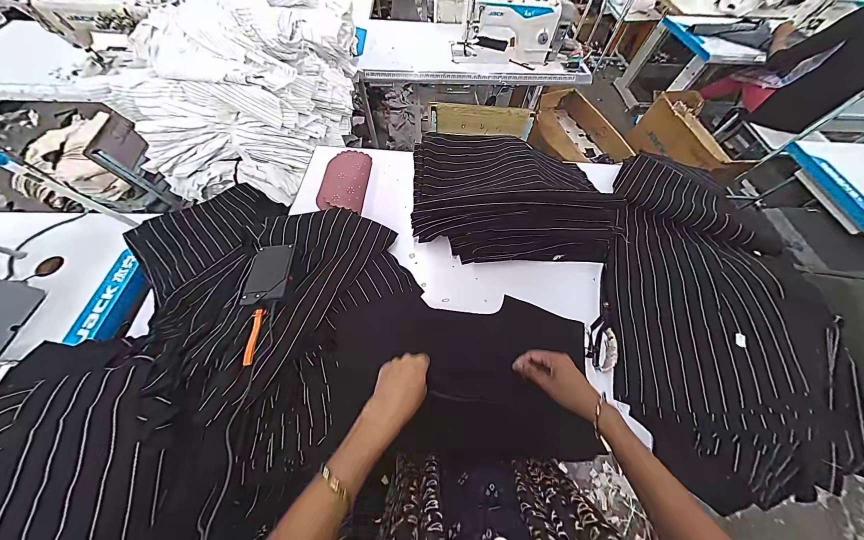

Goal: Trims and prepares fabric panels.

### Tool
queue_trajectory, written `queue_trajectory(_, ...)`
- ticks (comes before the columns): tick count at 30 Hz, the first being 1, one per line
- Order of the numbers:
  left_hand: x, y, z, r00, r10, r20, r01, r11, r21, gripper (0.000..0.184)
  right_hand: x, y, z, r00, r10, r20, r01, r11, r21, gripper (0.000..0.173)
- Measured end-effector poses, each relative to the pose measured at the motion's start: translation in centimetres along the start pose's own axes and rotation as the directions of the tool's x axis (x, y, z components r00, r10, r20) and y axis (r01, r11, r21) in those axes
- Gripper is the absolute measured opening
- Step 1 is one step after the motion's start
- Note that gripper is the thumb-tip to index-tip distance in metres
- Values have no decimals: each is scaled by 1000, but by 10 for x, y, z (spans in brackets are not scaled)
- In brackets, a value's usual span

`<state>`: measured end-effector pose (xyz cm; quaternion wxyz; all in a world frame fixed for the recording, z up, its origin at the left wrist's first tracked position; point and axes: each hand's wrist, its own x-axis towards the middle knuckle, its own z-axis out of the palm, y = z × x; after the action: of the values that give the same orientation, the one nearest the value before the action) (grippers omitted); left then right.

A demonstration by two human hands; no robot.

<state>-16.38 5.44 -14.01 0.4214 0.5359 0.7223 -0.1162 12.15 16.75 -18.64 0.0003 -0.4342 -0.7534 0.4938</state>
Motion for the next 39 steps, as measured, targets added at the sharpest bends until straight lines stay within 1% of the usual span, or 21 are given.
queue_trajectory(3,61,-5,-37,997,36,-61,-40,996,-75,30,51,-12,-27,973,179,147,-201,967,154,53)
queue_trajectory(4,77,-7,-48,997,28,-78,-35,995,-90,30,63,-17,-32,965,202,170,-226,964,140,57)
queue_trajectory(7,105,-11,-71,994,-10,-112,-5,991,-134,36,73,-41,-29,979,146,143,-123,980,-159,59)
queue_trajectory(9,113,-12,-79,992,-29,-125,8,987,-161,38,72,-50,-14,990,120,78,-81,921,-382,75)
queue_trajectory(13,115,-10,-80,989,-42,-138,13,978,-206,36,79,-35,18,998,-21,-64,-11,887,-461,47)
queue_trajectory(15,107,-6,-66,958,-51,-282,-8,979,-206,30,87,-32,16,994,-48,-96,1,898,-440,44)
queue_trajectory(16,101,-2,-50,909,-28,-415,-65,976,-206,29,90,-31,16,994,-54,-97,7,902,-431,44)
queue_trajectory(18,89,9,-8,741,100,-664,-266,952,-154,30,93,-29,15,992,-71,-105,21,910,-415,43)
queue_trajectory(19,81,18,17,673,173,-720,-358,927,-113,31,94,-28,15,990,-79,-113,26,913,-407,43)
queue_trajectory(21,72,29,70,595,310,-741,-493,869,-33,38,94,-27,14,987,-90,-130,30,914,-403,42)
queue_trajectory(23,77,25,104,606,377,-701,-467,882,70,56,92,-27,18,978,-115,-171,36,911,-410,40)
queue_trajectory(26,95,17,103,583,370,-723,-378,912,162,59,67,-31,41,921,-288,-261,147,880,-452,38)
queue_trajectory(28,105,16,94,576,367,-730,-372,913,165,59,31,-36,62,918,-375,-132,293,862,-413,44)
queue_trajectory(30,109,15,89,593,366,-717,-364,916,167,60,0,-25,77,904,-419,85,417,818,-395,53)
queue_trajectory(31,110,14,87,612,360,-705,-359,920,158,61,-5,-13,76,898,-408,162,436,784,-443,58)
queue_trajectory(32,112,14,86,620,354,-700,-358,922,149,61,-2,-1,68,903,-396,169,423,744,-518,60)
queue_trajectory(33,112,14,86,630,350,-694,-356,924,142,61,5,9,55,923,-369,111,359,715,-600,63)
queue_trajectory(35,112,12,84,641,348,-684,-350,926,142,62,26,9,20,966,-221,-134,75,735,-673,71)
queue_trajectory(37,111,8,82,639,340,-690,-340,930,143,63,44,-10,-3,912,-139,-385,-154,754,-638,75)
queue_trajectory(38,110,5,81,635,331,-698,-337,932,135,63,46,-21,-4,873,-194,-447,-151,764,-627,71)
queue_trajectory(39,110,0,80,625,321,-712,-335,934,126,63,43,-30,5,844,-289,-451,-79,765,-639,63)
